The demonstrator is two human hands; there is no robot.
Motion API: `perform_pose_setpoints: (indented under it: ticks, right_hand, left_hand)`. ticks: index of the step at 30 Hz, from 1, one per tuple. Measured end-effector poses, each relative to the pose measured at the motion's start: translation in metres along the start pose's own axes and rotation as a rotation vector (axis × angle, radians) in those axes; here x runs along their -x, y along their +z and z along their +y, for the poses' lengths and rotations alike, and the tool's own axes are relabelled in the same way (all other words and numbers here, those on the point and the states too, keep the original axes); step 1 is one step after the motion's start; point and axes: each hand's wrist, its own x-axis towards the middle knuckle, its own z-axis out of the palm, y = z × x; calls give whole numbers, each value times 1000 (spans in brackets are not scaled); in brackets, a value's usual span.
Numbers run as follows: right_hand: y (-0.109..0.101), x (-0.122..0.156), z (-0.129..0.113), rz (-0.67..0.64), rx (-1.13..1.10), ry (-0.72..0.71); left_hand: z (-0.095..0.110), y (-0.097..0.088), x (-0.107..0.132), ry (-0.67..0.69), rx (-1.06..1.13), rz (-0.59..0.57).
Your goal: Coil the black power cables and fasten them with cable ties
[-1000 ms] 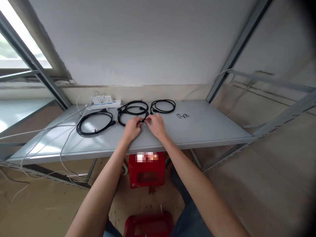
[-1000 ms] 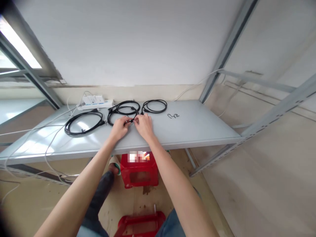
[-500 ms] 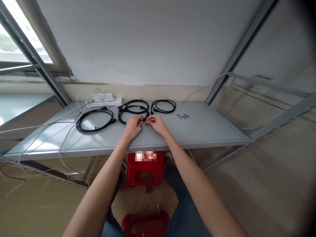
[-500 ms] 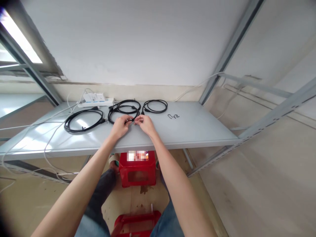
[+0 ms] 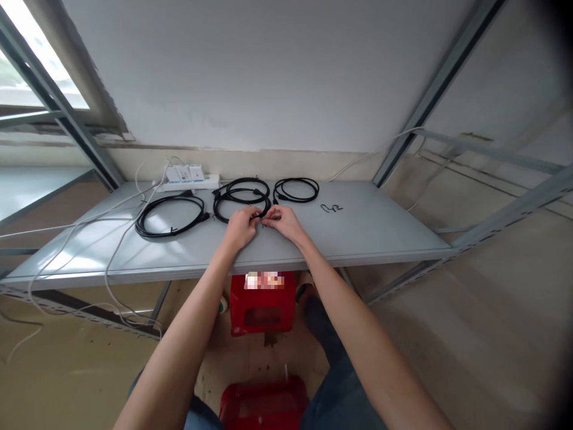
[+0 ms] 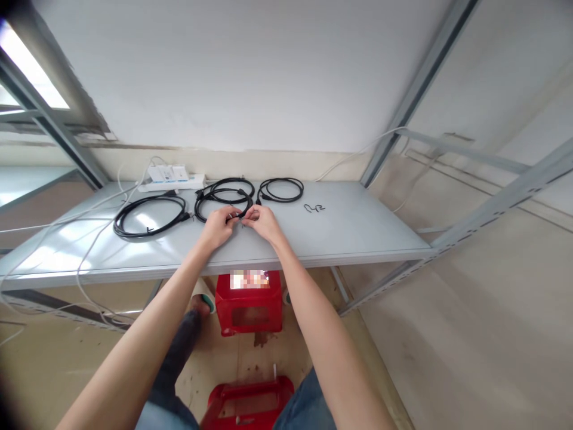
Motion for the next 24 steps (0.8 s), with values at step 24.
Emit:
perform_pose_setpoints:
  ticks: [24]
  right_hand:
    - [-5, 1, 2, -66, -127, 12]
  left_hand:
    - [1, -1, -1, 11, 58, -5]
